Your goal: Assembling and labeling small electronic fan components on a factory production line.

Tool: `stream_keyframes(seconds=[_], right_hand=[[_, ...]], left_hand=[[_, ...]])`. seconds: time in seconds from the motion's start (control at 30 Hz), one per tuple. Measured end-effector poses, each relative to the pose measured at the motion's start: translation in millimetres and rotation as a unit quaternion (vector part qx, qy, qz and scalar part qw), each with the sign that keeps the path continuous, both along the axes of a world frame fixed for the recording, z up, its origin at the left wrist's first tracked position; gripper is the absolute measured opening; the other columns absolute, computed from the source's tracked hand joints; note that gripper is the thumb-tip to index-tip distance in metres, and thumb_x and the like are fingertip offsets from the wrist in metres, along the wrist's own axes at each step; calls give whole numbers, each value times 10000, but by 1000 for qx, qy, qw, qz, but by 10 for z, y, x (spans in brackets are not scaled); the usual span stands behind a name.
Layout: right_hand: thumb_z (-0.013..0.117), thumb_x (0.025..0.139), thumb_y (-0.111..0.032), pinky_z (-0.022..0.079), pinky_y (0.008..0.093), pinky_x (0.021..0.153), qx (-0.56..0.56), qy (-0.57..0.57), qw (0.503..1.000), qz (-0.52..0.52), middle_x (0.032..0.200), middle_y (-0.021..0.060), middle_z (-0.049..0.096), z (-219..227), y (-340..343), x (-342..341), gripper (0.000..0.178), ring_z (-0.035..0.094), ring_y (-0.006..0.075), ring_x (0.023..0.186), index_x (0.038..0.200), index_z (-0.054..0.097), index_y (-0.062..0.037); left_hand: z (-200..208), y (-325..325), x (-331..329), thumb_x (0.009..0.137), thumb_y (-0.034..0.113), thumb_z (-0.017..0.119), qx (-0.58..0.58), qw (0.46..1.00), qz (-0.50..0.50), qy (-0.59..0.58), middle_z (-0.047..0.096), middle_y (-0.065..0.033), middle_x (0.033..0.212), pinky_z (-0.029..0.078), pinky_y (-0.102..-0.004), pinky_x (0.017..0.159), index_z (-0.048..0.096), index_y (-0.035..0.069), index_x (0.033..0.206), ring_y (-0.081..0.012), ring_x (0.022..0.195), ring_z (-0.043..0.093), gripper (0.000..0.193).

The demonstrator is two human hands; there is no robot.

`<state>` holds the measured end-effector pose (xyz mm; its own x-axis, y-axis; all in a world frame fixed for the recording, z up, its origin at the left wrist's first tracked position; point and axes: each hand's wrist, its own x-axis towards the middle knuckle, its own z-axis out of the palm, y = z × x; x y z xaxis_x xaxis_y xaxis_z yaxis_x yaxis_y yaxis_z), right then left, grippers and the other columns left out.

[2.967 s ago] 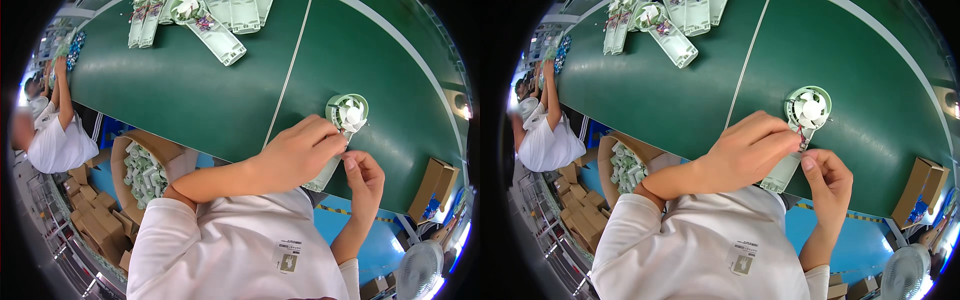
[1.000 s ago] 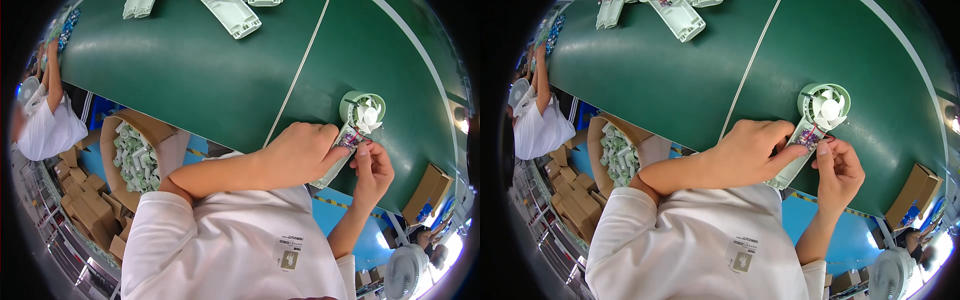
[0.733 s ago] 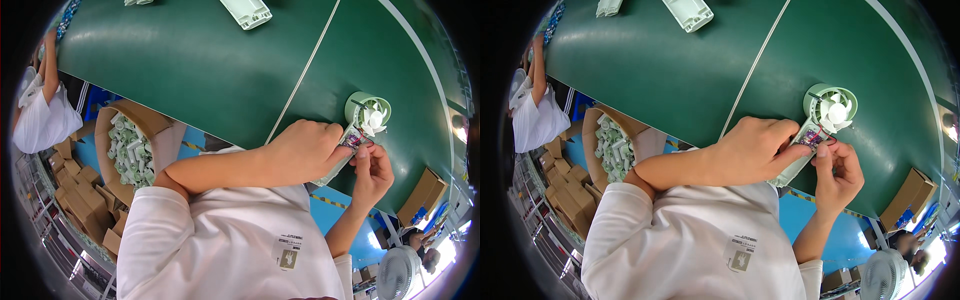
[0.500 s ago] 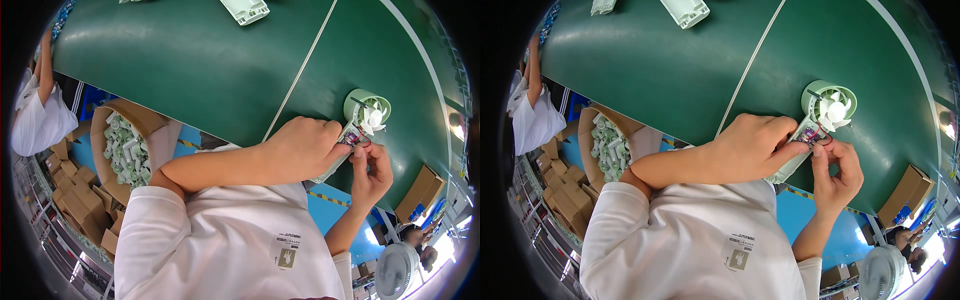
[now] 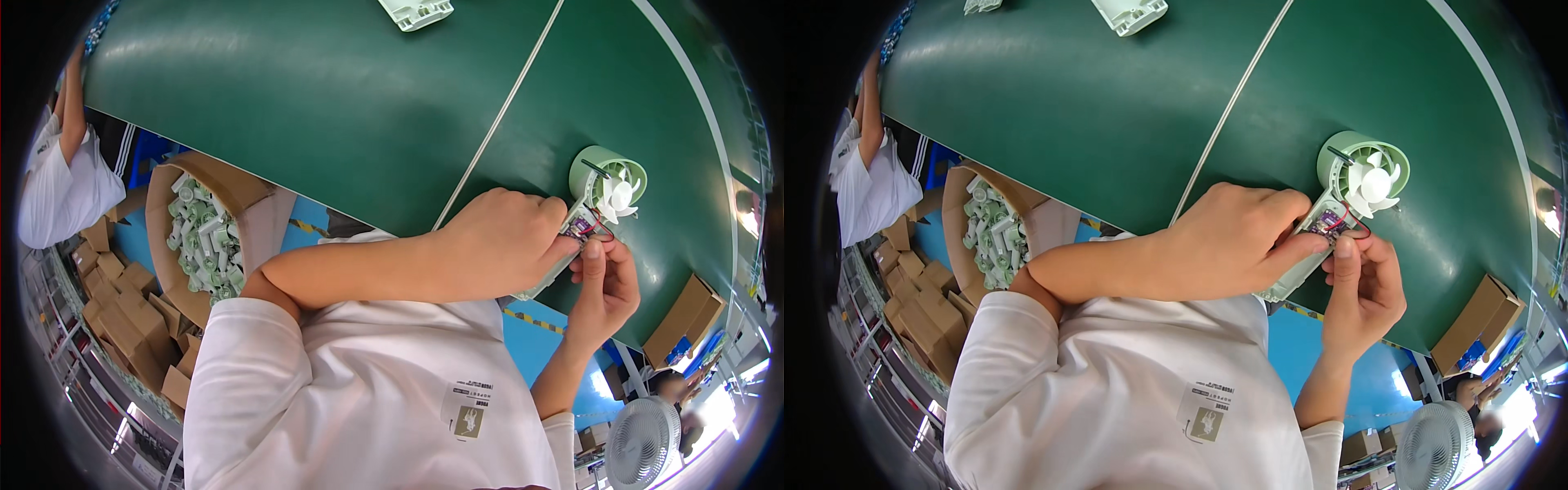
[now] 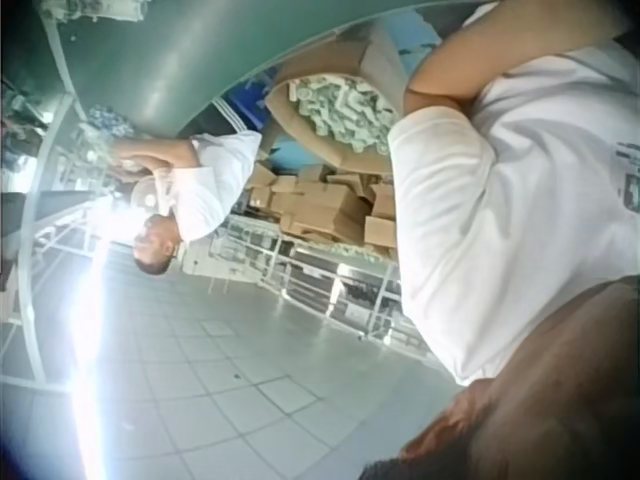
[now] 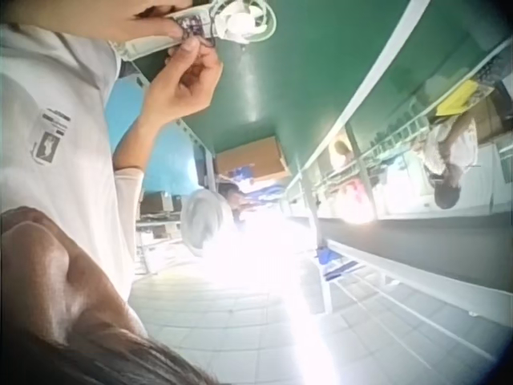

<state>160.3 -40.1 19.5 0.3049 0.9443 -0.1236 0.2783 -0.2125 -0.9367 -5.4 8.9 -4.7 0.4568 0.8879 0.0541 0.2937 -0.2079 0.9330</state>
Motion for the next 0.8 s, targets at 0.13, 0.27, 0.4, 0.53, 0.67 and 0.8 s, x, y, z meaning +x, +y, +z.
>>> stream_keyframes(seconds=[0.13, 0.27, 0.4, 0.53, 0.67, 0.8], right_hand=[[660, 918, -65, 414, 173, 548, 56, -108, 993, -5, 824, 21, 632, -76, -51, -49, 93, 556, 53, 653, 952, 628, 16], [652, 926, -81, 409, 173, 535, 88, -250, 964, 19, 831, 18, 631, -78, -49, -68, 97, 547, 45, 660, 945, 622, 9], [639, 939, -116, 408, 174, 504, -20, -47, 998, -28, 850, 16, 636, 43, 23, -92, 121, 540, 37, 658, 947, 618, 3], [635, 932, -163, 405, 183, 447, -88, 15, 995, -34, 887, 36, 666, 130, 107, -71, 248, 544, 37, 631, 1111, 635, 9], [593, 950, -258, 338, 170, 432, -156, -22, 986, 61, 864, 39, 678, 95, 75, 276, 380, 517, 34, 579, 1213, 615, 16], [650, 931, -179, 396, 232, 517, -110, 6, 990, 86, 877, 100, 674, 210, 146, 81, 297, 519, 97, 614, 1099, 624, 64]], left_hand=[[-7, -6, 23, 864, 209, 686, 0, 1000, 2, 0, 581, -125, 632, 462, -392, 474, 511, 9, 758, -297, 520, 580, 286], [-18, 0, 31, 860, 208, 684, -1, 1000, -4, 9, 589, -130, 645, 464, -396, 478, 513, 9, 767, -303, 537, 590, 279], [-14, 25, 5, 866, 227, 679, -7, 1000, -2, 10, 592, -129, 651, 472, -402, 484, 517, 15, 775, -313, 545, 595, 282], [-22, -50, 27, 885, 289, 636, -31, 998, 15, 45, 587, -139, 651, 488, -406, 493, 538, 27, 778, -334, 549, 595, 300], [-47, -59, 71, 861, 291, 611, 26, 1000, 2, -1, 580, -210, 656, 493, -464, 534, 546, -14, 773, -392, 615, 614, 324], [-55, 8, 74, 843, 244, 640, -43, 998, 0, -47, 584, -223, 626, 480, -482, 551, 536, -40, 786, -426, 615, 601, 308]])
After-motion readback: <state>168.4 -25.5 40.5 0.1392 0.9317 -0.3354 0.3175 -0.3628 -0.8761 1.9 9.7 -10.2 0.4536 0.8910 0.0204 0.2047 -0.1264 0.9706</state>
